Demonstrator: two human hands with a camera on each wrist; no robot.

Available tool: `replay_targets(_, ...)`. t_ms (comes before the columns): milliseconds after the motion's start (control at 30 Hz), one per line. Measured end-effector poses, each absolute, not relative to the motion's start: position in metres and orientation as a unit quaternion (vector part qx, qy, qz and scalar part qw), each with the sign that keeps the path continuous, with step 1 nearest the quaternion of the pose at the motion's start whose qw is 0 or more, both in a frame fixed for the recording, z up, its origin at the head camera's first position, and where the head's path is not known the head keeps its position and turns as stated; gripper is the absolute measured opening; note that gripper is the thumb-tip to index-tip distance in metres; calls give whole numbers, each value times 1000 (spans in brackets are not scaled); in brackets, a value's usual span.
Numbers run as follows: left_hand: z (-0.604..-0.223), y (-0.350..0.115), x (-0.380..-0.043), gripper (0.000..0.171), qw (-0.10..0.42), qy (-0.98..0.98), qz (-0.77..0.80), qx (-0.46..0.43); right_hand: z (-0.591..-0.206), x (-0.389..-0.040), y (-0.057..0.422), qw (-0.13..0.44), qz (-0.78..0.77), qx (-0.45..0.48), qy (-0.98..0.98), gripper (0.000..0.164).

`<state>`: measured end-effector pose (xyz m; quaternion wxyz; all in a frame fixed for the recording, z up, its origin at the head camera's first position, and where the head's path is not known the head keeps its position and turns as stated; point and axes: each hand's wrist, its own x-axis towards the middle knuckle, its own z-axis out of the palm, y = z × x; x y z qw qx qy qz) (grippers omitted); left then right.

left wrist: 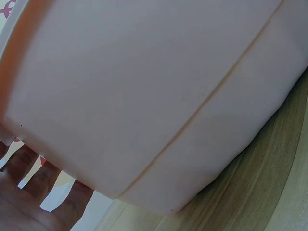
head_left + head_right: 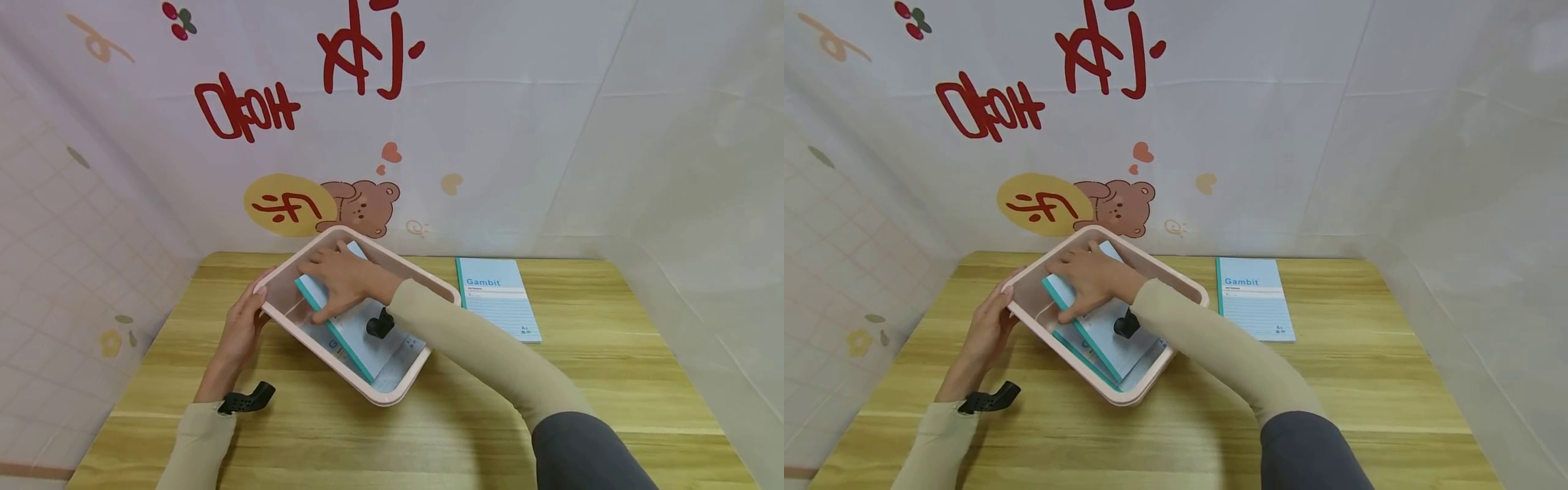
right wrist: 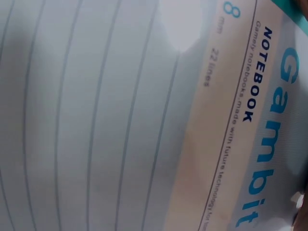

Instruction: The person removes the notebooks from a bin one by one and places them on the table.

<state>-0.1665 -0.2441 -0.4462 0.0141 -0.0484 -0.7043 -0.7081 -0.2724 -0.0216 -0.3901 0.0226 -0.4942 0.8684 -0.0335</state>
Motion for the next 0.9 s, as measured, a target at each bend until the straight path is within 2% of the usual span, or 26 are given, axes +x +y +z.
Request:
replay_targets(167, -445, -245, -167, 53, 14, -706, -707, -48, -380, -273, -17, -17, -64, -489, 870, 89)
replay_targets(400, -446, -245, -168, 54, 12, -706, -707, -52, -367, -273, -10, -75, -113, -484, 865, 75)
replay_targets(667, -445, -244, -170, 54, 8, -711, -702, -48, -351, -271, 2, -109, -155, -459, 868, 78)
replay_targets(900, -445, -245, -169, 54, 10, -706, -706, -48, -338, -267, 9, -138, -185, -460, 858, 73)
